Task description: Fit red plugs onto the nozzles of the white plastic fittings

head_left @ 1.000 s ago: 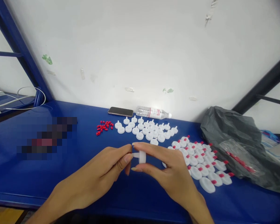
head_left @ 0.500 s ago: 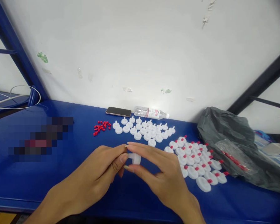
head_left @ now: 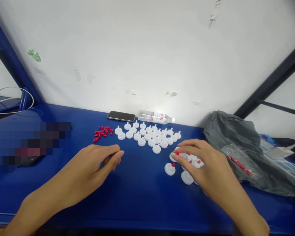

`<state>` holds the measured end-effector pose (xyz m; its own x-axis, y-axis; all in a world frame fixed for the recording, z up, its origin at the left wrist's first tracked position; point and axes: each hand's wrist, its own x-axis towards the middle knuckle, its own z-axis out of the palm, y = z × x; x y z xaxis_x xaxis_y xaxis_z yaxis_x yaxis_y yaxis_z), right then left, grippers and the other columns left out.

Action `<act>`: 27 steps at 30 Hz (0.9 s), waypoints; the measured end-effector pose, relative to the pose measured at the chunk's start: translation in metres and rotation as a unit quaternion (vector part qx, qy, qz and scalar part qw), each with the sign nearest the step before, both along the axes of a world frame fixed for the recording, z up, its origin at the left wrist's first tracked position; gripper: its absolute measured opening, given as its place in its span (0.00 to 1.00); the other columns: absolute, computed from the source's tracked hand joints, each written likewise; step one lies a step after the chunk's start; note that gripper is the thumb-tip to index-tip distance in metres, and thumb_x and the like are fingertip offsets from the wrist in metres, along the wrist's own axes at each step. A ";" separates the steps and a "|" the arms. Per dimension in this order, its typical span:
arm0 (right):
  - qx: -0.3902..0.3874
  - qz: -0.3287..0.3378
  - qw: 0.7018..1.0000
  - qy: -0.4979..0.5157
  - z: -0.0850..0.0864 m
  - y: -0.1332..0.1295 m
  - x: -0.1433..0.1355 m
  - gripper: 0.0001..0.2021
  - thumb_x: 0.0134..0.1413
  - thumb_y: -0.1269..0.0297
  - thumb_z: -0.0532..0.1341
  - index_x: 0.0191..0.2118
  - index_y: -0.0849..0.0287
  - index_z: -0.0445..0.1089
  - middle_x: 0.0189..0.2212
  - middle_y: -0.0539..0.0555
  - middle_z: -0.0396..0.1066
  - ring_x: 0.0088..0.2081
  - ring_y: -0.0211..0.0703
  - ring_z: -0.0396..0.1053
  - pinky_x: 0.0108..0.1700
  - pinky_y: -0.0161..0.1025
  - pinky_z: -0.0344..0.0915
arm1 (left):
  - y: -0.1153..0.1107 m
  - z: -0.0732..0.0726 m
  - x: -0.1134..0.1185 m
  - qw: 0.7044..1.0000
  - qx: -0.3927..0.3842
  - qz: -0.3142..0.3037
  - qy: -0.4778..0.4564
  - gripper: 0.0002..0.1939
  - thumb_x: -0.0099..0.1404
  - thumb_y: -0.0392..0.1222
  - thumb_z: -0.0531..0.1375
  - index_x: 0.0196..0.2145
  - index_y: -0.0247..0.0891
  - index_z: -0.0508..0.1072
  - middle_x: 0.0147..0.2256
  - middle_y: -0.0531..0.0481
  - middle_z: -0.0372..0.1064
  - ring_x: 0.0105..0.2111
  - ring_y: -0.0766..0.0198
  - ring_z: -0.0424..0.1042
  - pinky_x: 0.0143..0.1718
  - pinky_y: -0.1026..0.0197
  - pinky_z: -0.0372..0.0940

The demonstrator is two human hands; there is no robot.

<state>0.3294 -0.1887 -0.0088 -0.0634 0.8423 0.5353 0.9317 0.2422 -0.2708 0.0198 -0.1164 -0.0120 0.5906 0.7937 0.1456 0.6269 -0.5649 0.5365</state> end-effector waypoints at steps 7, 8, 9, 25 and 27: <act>-0.131 -0.082 0.987 -0.035 -0.009 0.002 0.019 0.03 0.62 0.60 0.68 0.40 0.48 0.79 0.34 0.50 0.80 0.34 0.51 0.77 0.35 0.44 0.66 | -0.001 -0.005 0.006 0.999 -0.004 -0.017 0.051 0.26 0.80 0.56 0.43 0.29 0.42 0.66 0.25 0.56 0.68 0.25 0.65 0.65 0.29 0.60 0.54; -0.154 -0.088 0.983 -0.040 -0.010 0.003 0.019 0.03 0.62 0.60 0.67 0.40 0.48 0.79 0.33 0.49 0.80 0.33 0.51 0.77 0.35 0.43 0.65 | -0.001 -0.005 0.006 0.998 -0.006 -0.021 0.053 0.26 0.80 0.55 0.43 0.29 0.42 0.66 0.25 0.55 0.68 0.25 0.65 0.65 0.29 0.59 0.54; -0.169 -0.088 0.981 -0.043 -0.011 0.004 0.020 0.03 0.63 0.61 0.67 0.41 0.47 0.79 0.33 0.50 0.80 0.33 0.51 0.77 0.35 0.43 0.65 | -0.001 -0.006 0.006 0.998 -0.006 -0.023 0.054 0.26 0.80 0.55 0.43 0.29 0.42 0.66 0.25 0.55 0.68 0.25 0.65 0.65 0.29 0.59 0.54; -0.256 -0.051 0.965 -0.026 -0.017 0.010 0.024 0.06 0.64 0.64 0.62 0.42 0.48 0.76 0.41 0.49 0.83 0.43 0.55 0.80 0.44 0.45 0.68 | 0.031 -0.026 -0.025 0.980 0.112 0.080 0.141 0.18 0.77 0.50 0.45 0.45 0.46 0.73 0.46 0.49 0.77 0.45 0.51 0.77 0.44 0.53 0.64; -0.262 -0.050 0.963 -0.041 -0.018 0.009 0.024 0.06 0.64 0.65 0.61 0.40 0.47 0.76 0.37 0.48 0.83 0.40 0.53 0.80 0.40 0.44 0.67 | 0.039 -0.025 -0.036 0.973 0.113 0.111 0.166 0.18 0.77 0.49 0.45 0.48 0.46 0.73 0.50 0.46 0.76 0.47 0.49 0.77 0.45 0.51 0.65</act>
<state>0.3534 -0.1796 -0.0273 0.0086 0.9994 0.0324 0.9667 0.0000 -0.2561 -0.0162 -0.0777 -0.0369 0.4518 0.8773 0.1621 0.8650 -0.4752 0.1611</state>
